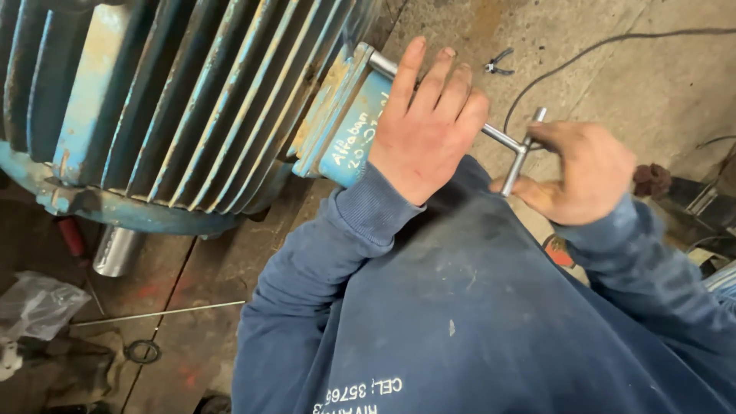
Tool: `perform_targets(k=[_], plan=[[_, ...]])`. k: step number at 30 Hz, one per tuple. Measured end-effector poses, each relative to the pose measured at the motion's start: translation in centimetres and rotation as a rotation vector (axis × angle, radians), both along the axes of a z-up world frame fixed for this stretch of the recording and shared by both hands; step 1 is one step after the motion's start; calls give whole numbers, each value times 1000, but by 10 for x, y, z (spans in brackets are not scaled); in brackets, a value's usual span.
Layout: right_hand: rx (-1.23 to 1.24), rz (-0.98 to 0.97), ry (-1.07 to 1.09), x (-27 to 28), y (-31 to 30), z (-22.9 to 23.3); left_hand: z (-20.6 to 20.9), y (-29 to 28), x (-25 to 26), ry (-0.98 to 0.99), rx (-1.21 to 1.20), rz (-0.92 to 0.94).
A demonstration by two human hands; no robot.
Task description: The person uses a T-handle wrench to tighten bolts on a blue electric motor. They then retrieve a bolt from a compartmentalized parts tray and insert it into the motor housing, continuing to tighten the fasteners with the wrench.
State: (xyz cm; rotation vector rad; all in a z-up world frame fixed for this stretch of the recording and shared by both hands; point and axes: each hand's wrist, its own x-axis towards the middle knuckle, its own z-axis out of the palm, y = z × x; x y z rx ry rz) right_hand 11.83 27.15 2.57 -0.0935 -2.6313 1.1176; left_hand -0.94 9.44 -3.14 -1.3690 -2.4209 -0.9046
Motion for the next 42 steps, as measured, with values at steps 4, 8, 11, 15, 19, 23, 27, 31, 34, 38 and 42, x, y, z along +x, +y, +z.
perform_targets(k=[4,8,11,15,19,23,27,31,34,38,42], plan=[[-1504,-209,-339,12,-2,-47,2,0,0,6,-26,8],[-1118,-207,-347,22,14,-33,3,1,-4,17,-47,10],[-538,-197,-368,25,17,-14,2,1,1,6,-34,47],[-39,-52,-99,14,4,-16,0,3,0,25,-72,44],[-1543,-243,-300,13,-4,-48,5,0,0,-1,-17,38],[-1607,-219,-435,24,9,-35,4,3,-2,-7,-25,25],[21,-65,-199,14,13,5,4,3,1,4,-63,65],[468,164,70,-5,9,-3,6,2,1,28,-89,65],[-307,14,-233,17,10,-35,8,2,-2,-9,-46,48],[-1439,-233,-649,27,17,-26,3,7,-2,-46,-26,45],[225,33,-71,-5,8,31,3,7,-1,-45,-24,67]])
